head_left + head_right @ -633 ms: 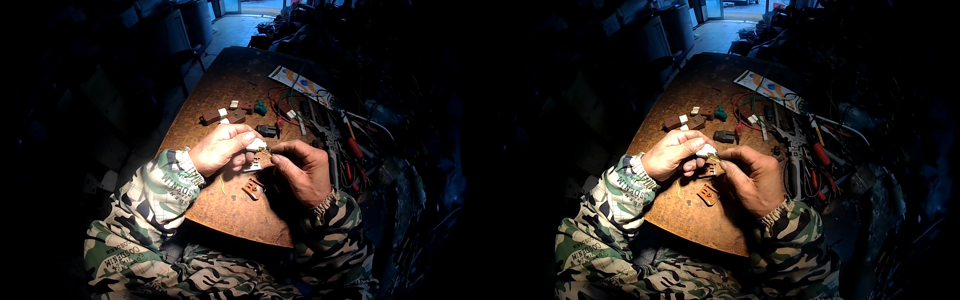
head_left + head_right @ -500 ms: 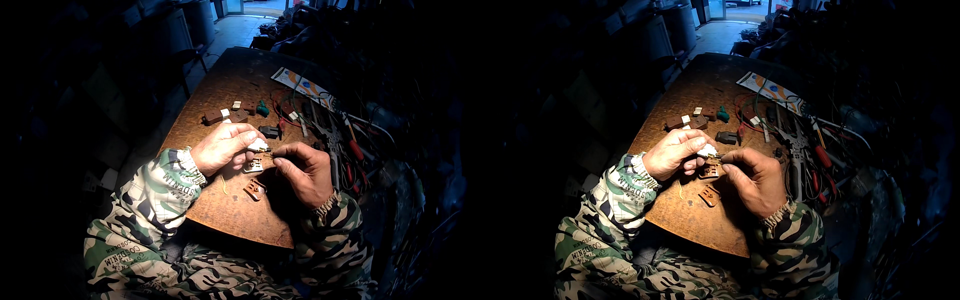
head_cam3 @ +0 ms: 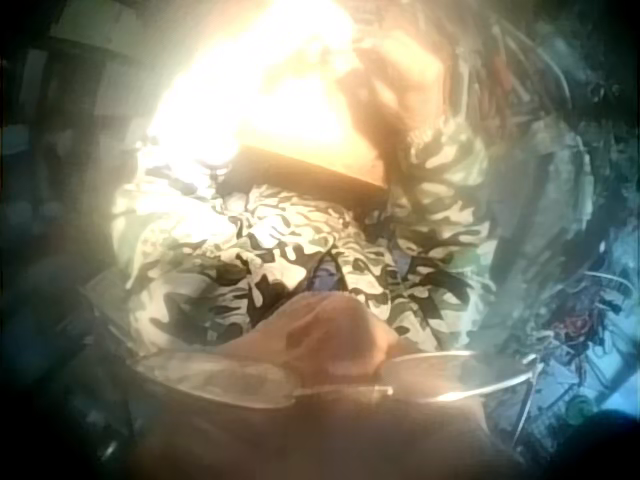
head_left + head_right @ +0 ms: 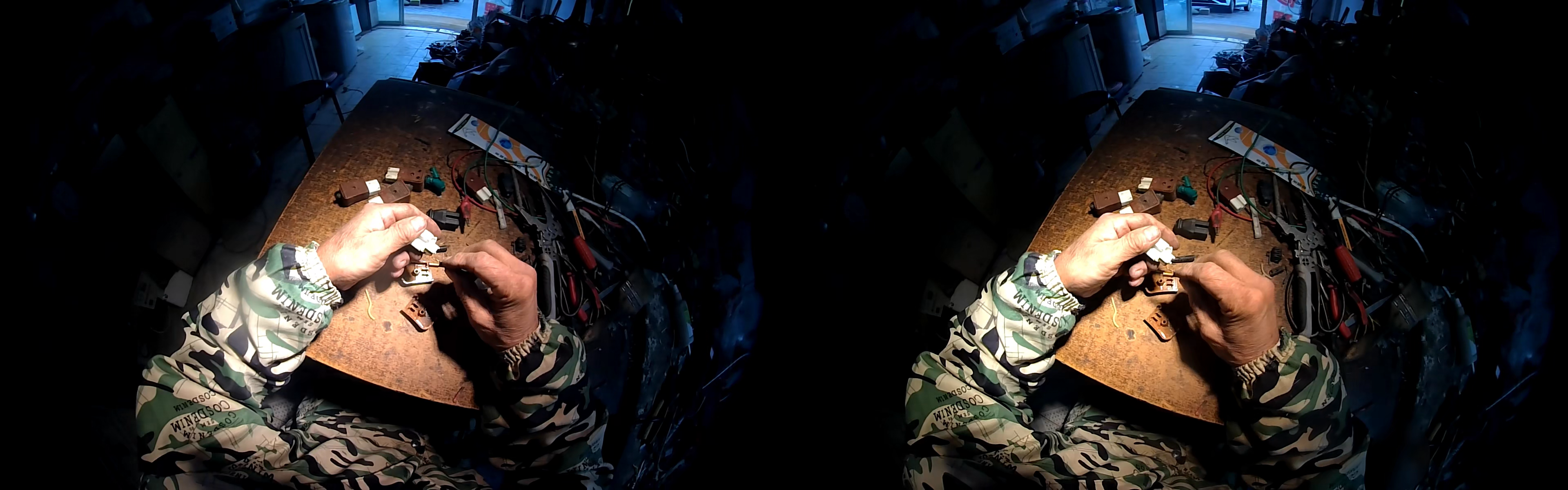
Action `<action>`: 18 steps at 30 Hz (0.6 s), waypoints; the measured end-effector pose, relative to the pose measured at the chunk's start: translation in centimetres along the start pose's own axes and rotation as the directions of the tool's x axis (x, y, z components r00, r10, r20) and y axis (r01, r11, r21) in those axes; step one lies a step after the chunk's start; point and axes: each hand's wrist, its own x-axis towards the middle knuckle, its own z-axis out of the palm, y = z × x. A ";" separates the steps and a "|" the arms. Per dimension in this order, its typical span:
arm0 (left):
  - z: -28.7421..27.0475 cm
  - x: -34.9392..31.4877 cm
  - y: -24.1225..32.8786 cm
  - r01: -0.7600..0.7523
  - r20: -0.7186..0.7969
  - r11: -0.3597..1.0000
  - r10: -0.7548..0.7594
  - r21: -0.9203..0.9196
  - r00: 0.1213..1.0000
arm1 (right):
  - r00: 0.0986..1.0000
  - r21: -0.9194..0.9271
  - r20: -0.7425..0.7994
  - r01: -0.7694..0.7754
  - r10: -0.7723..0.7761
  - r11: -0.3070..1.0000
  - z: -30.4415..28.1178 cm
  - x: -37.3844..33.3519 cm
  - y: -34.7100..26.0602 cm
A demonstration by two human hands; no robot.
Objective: The person sits at a cluttered workbench and assembles small white electrical components. They pick up individual parts, connect wires, and use a screwdriver to secure connections. The person handles multiple similar components one at a time, placing finished units on the table.
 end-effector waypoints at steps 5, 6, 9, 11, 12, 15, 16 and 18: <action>0.3 -0.3 0.6 -0.009 -0.017 0.996 0.011 0.087 1.000 | 1.000 -0.003 -0.003 0.020 -0.020 1.000 0.1 0.2 -0.1; 0.4 -0.3 0.7 -0.015 -0.016 0.996 0.017 0.093 1.000 | 1.000 -0.007 -0.004 0.023 -0.023 1.000 0.1 0.2 -0.1; 0.4 0.4 0.0 -0.033 0.020 0.996 0.031 0.084 0.999 | 1.000 -0.041 -0.013 0.008 -0.009 0.999 -0.1 -0.1 0.2; 0.4 1.4 -0.8 -0.036 0.065 0.998 0.032 0.057 0.997 | 1.000 -0.073 -0.023 -0.019 0.018 0.997 -0.4 -0.5 0.4; 0.3 0.4 0.0 -0.029 0.037 0.996 0.026 0.086 0.999 | 1.000 -0.044 -0.012 0.004 -0.004 0.999 -0.1 -0.1 0.0; 0.5 -0.7 0.7 -0.011 0.004 0.990 0.010 0.138 1.000 | 0.999 -0.021 0.020 0.025 -0.025 0.999 0.2 0.3 -0.2; 0.5 -0.9 0.7 0.000 -0.007 0.988 0.001 0.153 1.000 | 0.999 -0.020 0.038 0.020 -0.019 1.000 0.2 0.3 -0.2; 0.8 -0.2 0.2 0.015 0.010 0.990 -0.017 0.141 1.000 | 0.999 -0.020 0.033 -0.009 0.010 1.000 0.0 -0.1 0.3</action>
